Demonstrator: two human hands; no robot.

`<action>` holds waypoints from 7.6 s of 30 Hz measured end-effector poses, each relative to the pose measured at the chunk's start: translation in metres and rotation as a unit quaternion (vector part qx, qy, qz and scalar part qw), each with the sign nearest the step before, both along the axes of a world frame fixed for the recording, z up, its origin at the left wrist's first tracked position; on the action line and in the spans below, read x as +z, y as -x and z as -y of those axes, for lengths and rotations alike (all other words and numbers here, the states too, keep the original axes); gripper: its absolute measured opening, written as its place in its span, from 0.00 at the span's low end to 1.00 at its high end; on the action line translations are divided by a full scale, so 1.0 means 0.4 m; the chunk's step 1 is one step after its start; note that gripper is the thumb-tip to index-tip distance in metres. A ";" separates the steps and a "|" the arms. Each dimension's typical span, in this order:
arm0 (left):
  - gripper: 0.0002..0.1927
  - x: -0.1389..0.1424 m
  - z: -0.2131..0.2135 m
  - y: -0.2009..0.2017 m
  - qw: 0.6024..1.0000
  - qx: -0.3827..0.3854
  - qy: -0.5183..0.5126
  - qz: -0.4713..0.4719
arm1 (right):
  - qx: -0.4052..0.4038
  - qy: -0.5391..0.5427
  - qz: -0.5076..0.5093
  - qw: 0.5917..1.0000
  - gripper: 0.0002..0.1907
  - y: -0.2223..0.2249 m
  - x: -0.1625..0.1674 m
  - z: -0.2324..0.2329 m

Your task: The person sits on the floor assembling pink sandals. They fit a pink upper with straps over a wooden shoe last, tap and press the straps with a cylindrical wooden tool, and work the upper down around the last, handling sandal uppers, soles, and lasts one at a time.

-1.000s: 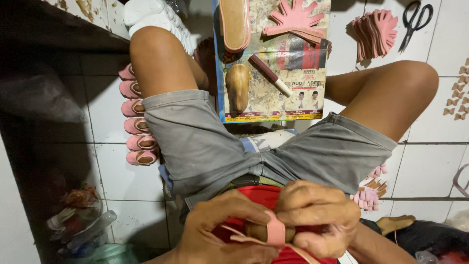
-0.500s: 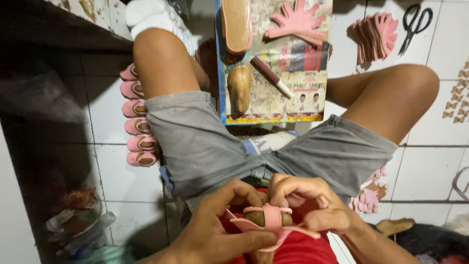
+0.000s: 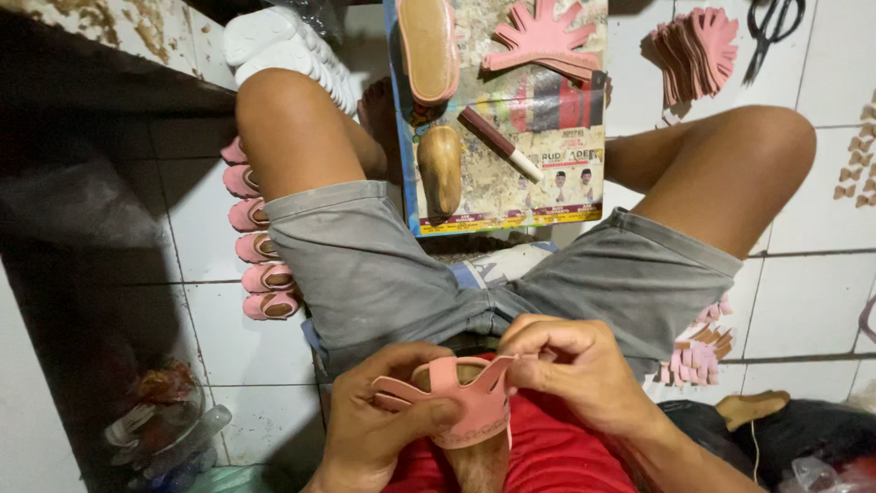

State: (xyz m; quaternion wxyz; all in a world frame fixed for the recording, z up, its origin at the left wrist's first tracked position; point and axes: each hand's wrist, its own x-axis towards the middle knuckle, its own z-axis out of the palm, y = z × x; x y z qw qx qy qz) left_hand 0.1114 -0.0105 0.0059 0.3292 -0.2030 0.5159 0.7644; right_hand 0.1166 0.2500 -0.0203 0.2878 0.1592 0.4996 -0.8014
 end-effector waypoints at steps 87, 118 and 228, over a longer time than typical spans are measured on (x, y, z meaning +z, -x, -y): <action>0.50 -0.125 -0.137 0.160 0.771 -0.266 -0.546 0.192 | 0.028 -0.026 -0.235 0.971 0.28 -0.037 0.073 -0.064; 0.34 0.017 -0.087 0.150 0.914 -0.249 -0.308 0.090 | -0.048 0.002 -0.298 0.953 0.56 -0.075 0.071 -0.022; 0.19 0.006 -0.254 0.176 0.955 -0.030 0.002 -0.294 | -0.224 -0.334 -0.367 0.839 0.35 0.035 0.090 -0.055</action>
